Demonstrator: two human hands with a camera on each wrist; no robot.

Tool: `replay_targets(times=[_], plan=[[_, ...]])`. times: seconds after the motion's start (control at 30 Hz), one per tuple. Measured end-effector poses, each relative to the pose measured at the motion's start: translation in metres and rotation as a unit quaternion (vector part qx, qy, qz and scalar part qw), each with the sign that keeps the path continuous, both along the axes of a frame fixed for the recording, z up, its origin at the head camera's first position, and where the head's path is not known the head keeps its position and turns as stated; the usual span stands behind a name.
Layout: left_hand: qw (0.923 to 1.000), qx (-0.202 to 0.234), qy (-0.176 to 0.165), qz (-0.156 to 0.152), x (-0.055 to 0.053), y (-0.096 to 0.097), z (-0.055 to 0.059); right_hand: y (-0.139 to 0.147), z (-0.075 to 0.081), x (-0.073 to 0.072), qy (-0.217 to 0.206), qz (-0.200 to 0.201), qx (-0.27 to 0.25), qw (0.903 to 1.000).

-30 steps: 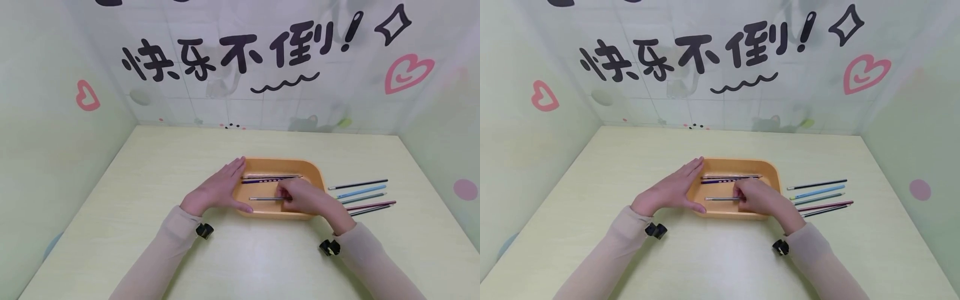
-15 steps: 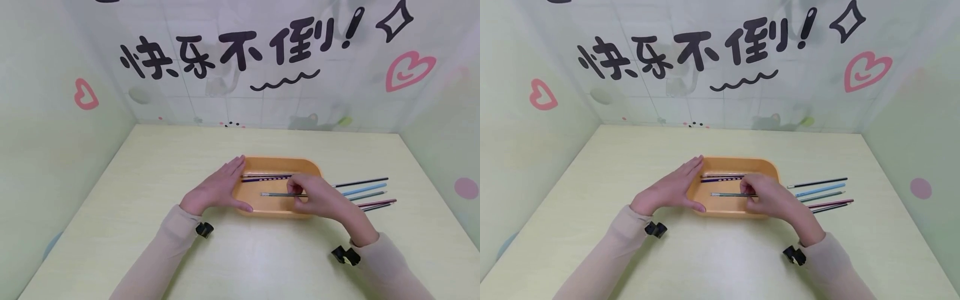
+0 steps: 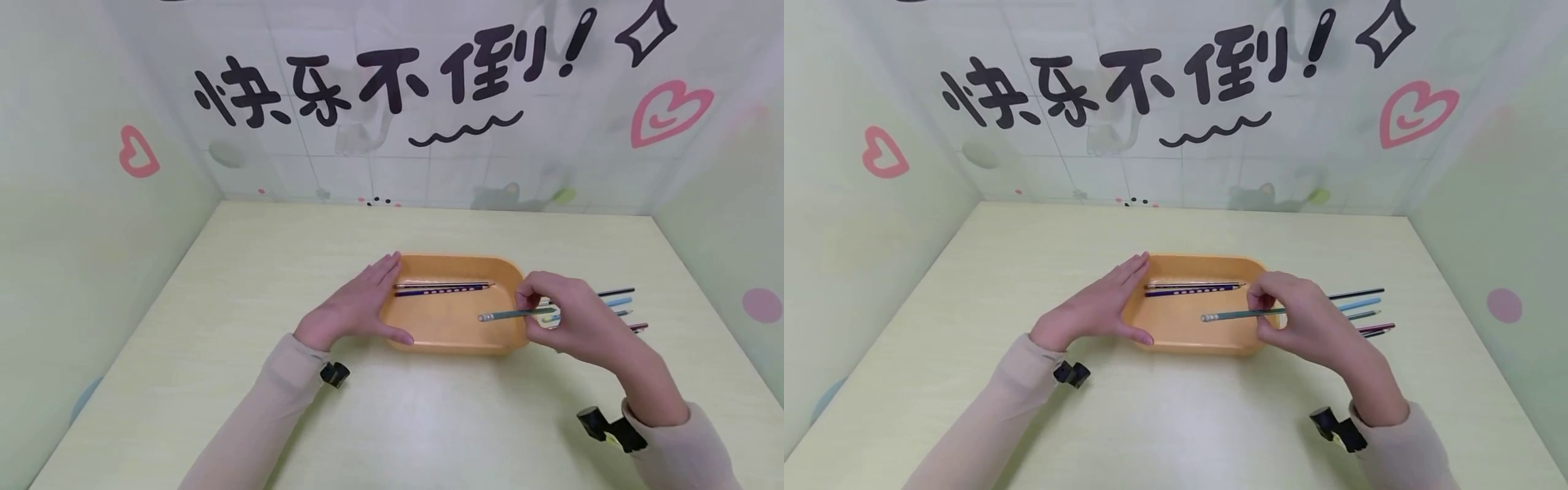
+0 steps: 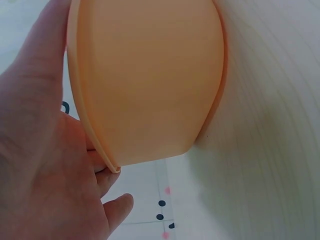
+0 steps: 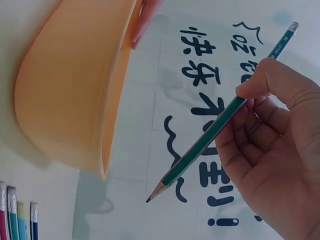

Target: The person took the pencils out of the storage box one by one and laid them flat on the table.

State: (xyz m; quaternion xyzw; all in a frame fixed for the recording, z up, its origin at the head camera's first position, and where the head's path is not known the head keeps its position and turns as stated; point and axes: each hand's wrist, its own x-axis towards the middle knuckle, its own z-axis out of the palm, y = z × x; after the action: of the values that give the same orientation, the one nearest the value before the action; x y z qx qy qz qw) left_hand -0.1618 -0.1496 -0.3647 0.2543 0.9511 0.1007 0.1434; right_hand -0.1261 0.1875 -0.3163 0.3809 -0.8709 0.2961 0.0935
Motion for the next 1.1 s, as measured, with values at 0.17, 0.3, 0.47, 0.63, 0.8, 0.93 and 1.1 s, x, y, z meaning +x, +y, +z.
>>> replay_targets(times=[0.17, 0.3, 0.47, 0.63, 0.8, 0.93, 1.1], plan=[[1.0, 0.002, -0.002, 0.001, 0.0, 0.0, -0.002, 0.019, -0.001, 0.006, 0.008, -0.027, 0.011, 0.9996], [1.0, 0.005, -0.005, 0.001, 0.0, 0.0, -0.002, 0.037, -0.005, 0.011, 0.028, -0.05, 0.018, 0.9982], [1.0, 0.007, -0.003, 0.001, 0.001, 0.0, 0.0, 0.062, -0.01, 0.017, 0.034, -0.095, 0.037, 0.9942], [0.9999, 0.01, -0.005, 0.002, 0.001, 0.0, 0.001, 0.084, -0.021, 0.018, 0.022, -0.132, 0.07, 0.9885], [0.9999, 0.013, -0.007, 0.006, 0.0, -0.001, 0.0, 0.102, -0.034, 0.015, 0.003, -0.155, 0.104, 0.9824], [0.9998, 0.013, -0.011, 0.006, 0.001, 0.0, -0.002, 0.115, -0.045, 0.011, -0.01, -0.161, 0.129, 0.9784], [1.0, 0.005, 0.001, 0.0, 0.001, 0.0, -0.001, 0.124, -0.057, 0.003, -0.044, -0.157, 0.158, 0.9739]])
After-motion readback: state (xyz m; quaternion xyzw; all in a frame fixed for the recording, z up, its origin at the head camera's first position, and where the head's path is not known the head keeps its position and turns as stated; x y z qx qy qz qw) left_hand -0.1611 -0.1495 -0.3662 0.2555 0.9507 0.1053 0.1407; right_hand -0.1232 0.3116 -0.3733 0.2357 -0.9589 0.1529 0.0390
